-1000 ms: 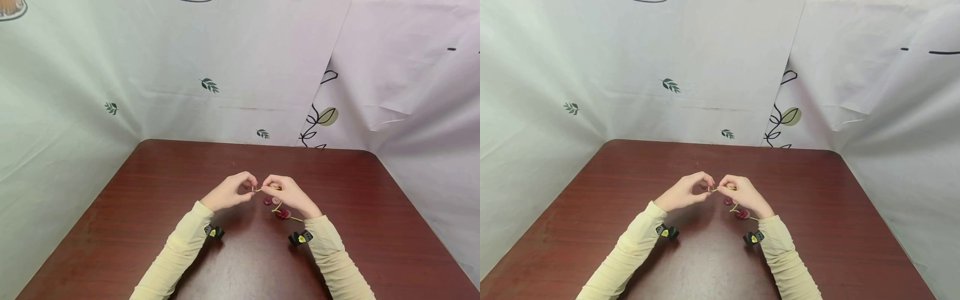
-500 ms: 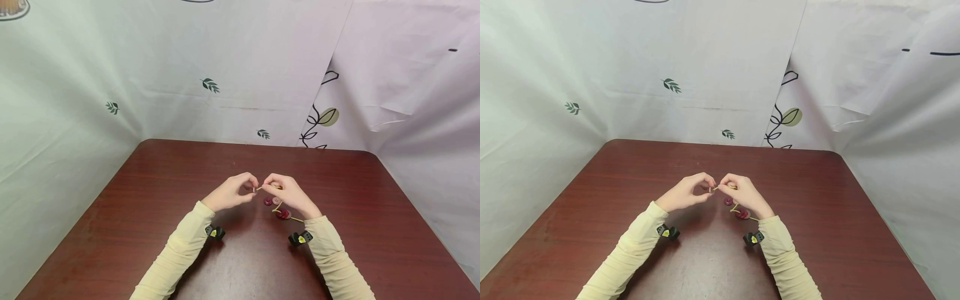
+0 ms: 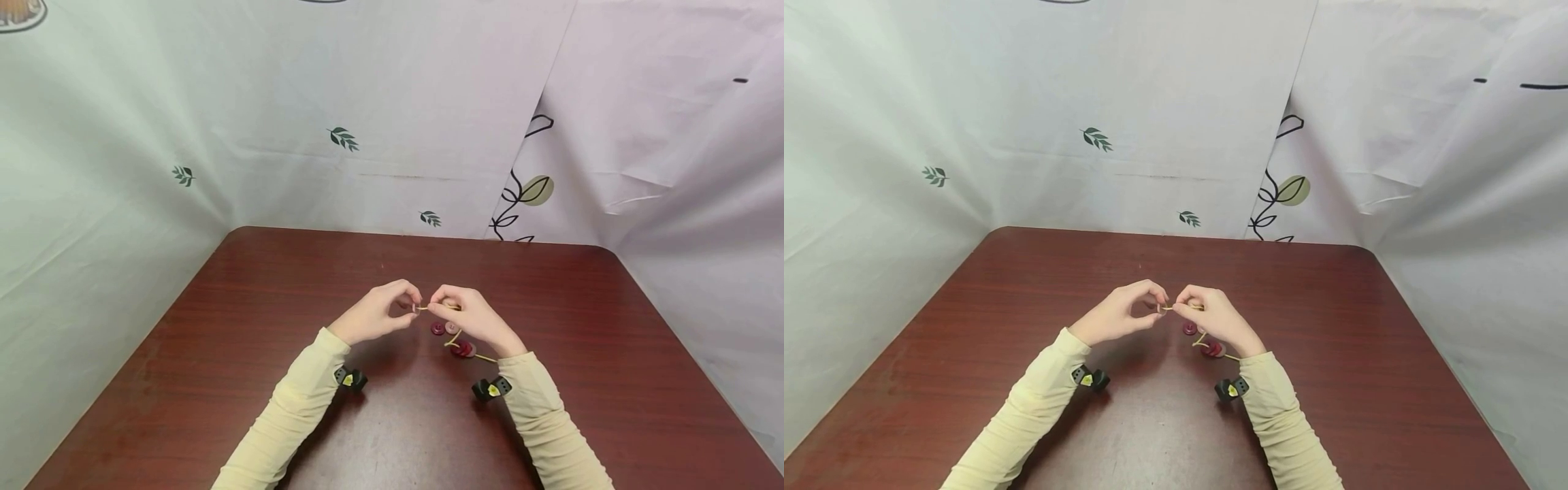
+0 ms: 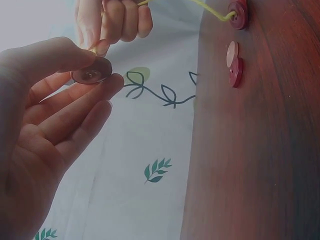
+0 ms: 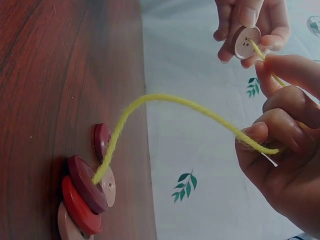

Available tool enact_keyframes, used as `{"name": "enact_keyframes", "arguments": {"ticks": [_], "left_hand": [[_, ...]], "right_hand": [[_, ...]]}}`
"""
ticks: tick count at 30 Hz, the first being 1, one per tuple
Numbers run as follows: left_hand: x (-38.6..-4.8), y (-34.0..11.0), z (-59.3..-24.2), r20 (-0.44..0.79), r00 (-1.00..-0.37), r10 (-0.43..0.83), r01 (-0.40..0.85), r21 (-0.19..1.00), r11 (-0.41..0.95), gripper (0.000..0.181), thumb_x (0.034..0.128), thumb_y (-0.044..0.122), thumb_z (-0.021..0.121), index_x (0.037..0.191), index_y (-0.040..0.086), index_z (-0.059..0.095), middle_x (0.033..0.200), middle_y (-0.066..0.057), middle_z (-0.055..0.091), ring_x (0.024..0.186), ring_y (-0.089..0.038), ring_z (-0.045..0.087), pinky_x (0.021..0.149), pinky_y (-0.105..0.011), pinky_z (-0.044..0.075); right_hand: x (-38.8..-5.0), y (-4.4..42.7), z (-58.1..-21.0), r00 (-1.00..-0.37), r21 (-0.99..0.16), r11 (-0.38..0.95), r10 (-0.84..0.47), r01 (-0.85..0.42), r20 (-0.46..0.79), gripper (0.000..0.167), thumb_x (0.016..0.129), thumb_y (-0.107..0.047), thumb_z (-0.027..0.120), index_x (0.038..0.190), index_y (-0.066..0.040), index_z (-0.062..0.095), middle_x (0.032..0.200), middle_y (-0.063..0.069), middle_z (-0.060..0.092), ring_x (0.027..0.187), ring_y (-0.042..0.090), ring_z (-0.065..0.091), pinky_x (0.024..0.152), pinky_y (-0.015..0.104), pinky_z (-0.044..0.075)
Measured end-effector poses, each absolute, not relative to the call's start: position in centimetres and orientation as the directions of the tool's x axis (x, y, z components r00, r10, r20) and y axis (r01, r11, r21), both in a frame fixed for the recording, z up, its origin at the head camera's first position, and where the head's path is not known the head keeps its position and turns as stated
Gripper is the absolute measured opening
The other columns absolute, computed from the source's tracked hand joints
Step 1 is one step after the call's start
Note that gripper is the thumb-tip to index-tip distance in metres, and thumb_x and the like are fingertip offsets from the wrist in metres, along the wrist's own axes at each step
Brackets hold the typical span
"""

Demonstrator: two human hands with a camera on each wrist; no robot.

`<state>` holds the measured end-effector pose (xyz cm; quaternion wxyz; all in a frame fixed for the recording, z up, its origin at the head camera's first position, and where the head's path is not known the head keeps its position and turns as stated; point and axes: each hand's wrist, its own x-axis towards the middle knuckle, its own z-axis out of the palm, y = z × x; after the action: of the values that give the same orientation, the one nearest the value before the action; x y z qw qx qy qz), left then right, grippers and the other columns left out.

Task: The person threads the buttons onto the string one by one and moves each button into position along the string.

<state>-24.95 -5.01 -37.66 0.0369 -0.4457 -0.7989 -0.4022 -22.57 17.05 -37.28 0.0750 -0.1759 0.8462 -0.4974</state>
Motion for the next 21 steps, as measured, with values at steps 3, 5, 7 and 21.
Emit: {"name": "enact_keyframes", "arguments": {"ticks": [3, 5, 7, 21], "left_hand": [[-24.90, -4.98, -37.62, 0.418, -0.597, 0.685, 0.742, 0.612, 0.273, 0.021, 0.0834, 0.000, 0.068, 0.101, 0.005, 0.057, 0.098, -0.003, 0.064, 0.089, -0.011, 0.068, 0.084, -0.029, 0.056], [-24.87, -4.96, -37.61, 0.417, -0.594, 0.688, 0.744, 0.609, 0.273, 0.022, 0.0835, 0.000, 0.068, 0.101, 0.005, 0.057, 0.098, -0.003, 0.064, 0.090, -0.012, 0.068, 0.085, -0.027, 0.055], [-24.85, -4.93, -37.61, 0.416, -0.591, 0.691, 0.746, 0.609, 0.271, 0.022, 0.0837, 0.000, 0.068, 0.102, 0.006, 0.057, 0.098, -0.004, 0.064, 0.091, -0.012, 0.068, 0.085, -0.025, 0.055], [-24.70, -4.88, -37.48, 0.405, -0.618, 0.674, 0.734, 0.603, 0.312, 0.023, 0.0846, 0.006, 0.071, 0.104, 0.009, 0.058, 0.097, -0.002, 0.068, 0.089, -0.010, 0.068, 0.083, -0.026, 0.055]], "right_hand": [[-22.59, 17.02, -37.33, -0.929, -0.873, 0.438, -0.368, -0.215, 0.044, 0.016, 0.093, -0.020, 0.065, 0.097, -0.005, 0.062, 0.059, 0.003, 0.045, 0.052, 0.028, 0.048, 0.048, 0.023, 0.038], [-22.57, 16.97, -37.32, -0.931, -0.876, 0.435, -0.364, -0.210, 0.043, 0.017, 0.093, -0.020, 0.065, 0.098, -0.004, 0.062, 0.059, 0.002, 0.047, 0.051, 0.027, 0.047, 0.048, 0.023, 0.038], [-22.53, 16.91, -37.30, -0.930, -0.879, 0.427, -0.365, -0.211, 0.046, 0.018, 0.093, -0.019, 0.065, 0.098, -0.003, 0.061, 0.059, 0.002, 0.047, 0.050, 0.025, 0.047, 0.047, 0.023, 0.037], [-22.35, 16.35, -37.40, -0.927, -0.845, 0.468, -0.366, -0.259, 0.081, 0.019, 0.093, -0.027, 0.064, 0.097, -0.009, 0.066, 0.063, -0.004, 0.056, 0.051, 0.016, 0.047, 0.046, 0.024, 0.040]]}}
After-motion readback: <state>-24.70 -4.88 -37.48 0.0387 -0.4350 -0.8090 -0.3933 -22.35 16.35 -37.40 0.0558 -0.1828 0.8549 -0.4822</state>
